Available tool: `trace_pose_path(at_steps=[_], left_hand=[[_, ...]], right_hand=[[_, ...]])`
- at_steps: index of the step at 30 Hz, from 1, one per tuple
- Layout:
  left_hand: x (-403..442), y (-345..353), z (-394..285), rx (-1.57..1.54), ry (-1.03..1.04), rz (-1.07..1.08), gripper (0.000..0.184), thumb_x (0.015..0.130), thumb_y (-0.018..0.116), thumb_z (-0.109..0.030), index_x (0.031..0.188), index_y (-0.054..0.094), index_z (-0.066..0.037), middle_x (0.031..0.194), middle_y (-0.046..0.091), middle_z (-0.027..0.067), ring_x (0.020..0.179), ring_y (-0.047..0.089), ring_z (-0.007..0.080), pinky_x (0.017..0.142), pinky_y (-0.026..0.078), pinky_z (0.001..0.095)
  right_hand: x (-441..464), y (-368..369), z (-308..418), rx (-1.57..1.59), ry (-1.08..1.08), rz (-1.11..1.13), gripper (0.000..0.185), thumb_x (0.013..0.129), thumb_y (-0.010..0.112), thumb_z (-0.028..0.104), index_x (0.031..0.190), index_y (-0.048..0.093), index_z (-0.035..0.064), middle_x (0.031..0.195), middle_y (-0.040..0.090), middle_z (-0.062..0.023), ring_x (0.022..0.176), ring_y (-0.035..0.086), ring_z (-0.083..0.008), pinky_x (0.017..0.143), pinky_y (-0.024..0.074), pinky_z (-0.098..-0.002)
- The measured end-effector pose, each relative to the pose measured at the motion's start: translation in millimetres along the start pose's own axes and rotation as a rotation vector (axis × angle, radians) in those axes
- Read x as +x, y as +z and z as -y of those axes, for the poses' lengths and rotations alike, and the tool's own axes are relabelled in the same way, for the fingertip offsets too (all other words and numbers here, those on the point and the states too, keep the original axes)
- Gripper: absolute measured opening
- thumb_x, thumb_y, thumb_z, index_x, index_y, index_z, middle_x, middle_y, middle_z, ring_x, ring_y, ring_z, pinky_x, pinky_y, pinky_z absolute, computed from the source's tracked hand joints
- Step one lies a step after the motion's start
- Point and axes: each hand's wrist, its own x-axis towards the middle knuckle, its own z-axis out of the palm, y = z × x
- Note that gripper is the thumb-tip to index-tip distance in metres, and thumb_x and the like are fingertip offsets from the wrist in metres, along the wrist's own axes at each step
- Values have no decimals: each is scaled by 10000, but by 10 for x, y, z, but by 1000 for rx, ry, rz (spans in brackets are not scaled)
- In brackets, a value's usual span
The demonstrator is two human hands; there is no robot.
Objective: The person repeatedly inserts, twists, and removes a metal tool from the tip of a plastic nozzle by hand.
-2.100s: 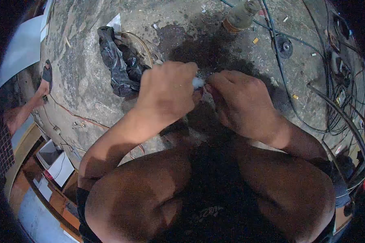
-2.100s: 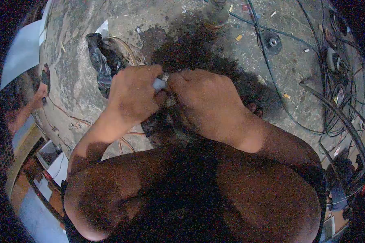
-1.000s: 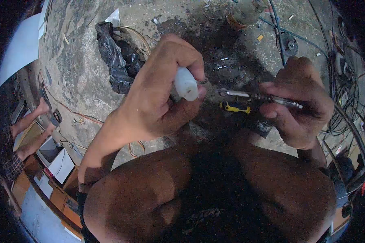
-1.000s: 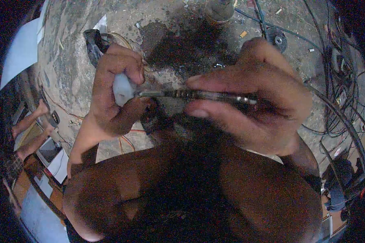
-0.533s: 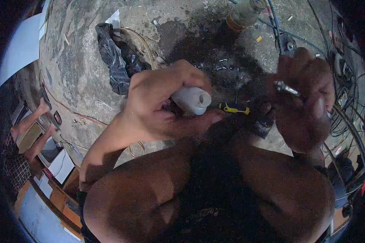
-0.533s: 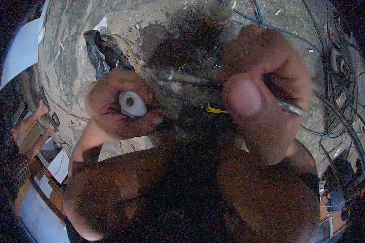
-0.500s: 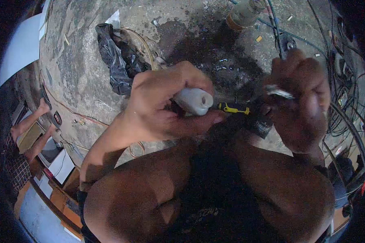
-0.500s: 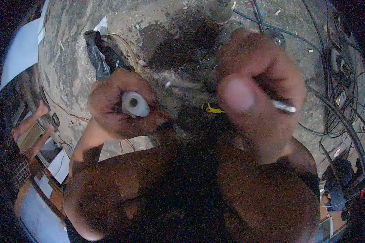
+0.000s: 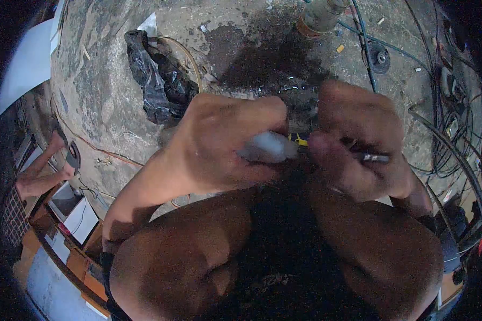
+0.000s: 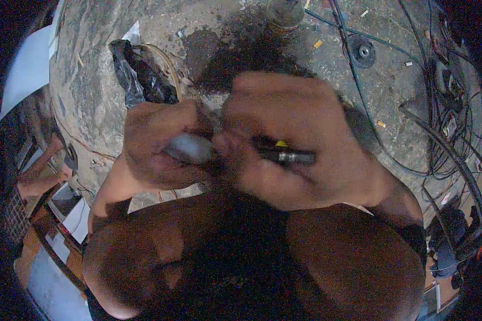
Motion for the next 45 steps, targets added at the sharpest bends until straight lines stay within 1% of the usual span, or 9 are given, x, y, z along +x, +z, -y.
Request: trace_pose_path(at_steps=[12,16,18,22,27,30,36,42,45], left_hand=[[99,-26,-179,10,-207,125,347,651,777,-207,948,637,-92,756,639,142,701,644,365,587,511,419],[85,71,-110,32,-149,62,463,655,867,-343,956,673,-49,773,671,76,705,681,226,640,521,321],[90,105,-128,-132,-250,33,484,662,871,-320,1006,676,-40,850,688,52,775,675,163,695,524,303],[136,286,-33,-207,-170,-213,445,687,832,-321,998,641,-67,794,656,129,741,670,337,647,531,395],[132,255,-84,-228,-224,-112,575,611,919,-222,1073,622,-51,849,654,-7,778,606,96,718,497,256],[107,330,-117,-372,-470,-113,415,623,911,-240,881,636,-65,754,625,-19,692,579,83,624,473,242],[130,200,-196,3,-326,-255,334,665,869,-219,688,566,-80,591,543,0,567,502,69,499,396,256],[119,220,-179,-70,-299,-193,326,669,860,-222,689,570,-75,600,549,-4,549,491,78,491,385,255],[186,223,-290,-58,-400,-178,238,666,803,-188,761,629,-57,647,619,106,580,633,215,551,491,317]], right_hand=[[90,173,72,411,284,-259,303,650,603,113,916,464,69,826,492,-67,799,454,-201,716,356,-287],[218,244,95,802,227,-272,374,642,615,118,975,449,79,849,511,-71,870,485,-206,828,387,-309],[267,243,129,943,174,-264,313,699,581,150,976,455,76,824,519,-70,861,504,-218,851,396,-331],[305,235,152,1072,145,-247,225,920,442,284,991,467,72,783,535,-60,811,535,-237,864,398,-364],[355,192,154,1208,170,-286,464,1026,257,462,1032,484,57,694,457,3,666,483,-177,810,408,-344],[254,173,49,1174,112,-334,476,1026,276,474,1057,494,52,663,379,35,585,397,-122,739,407,-316],[194,169,-1,1042,279,-430,433,1031,297,445,1052,504,65,666,334,52,528,305,-84,601,364,-243],[301,6,179,1179,145,-625,414,1037,287,428,1017,513,82,658,341,36,539,323,-89,539,357,-245],[274,7,173,1205,141,-600,412,1037,286,426,1017,512,82,656,339,36,538,322,-89,533,353,-245]])
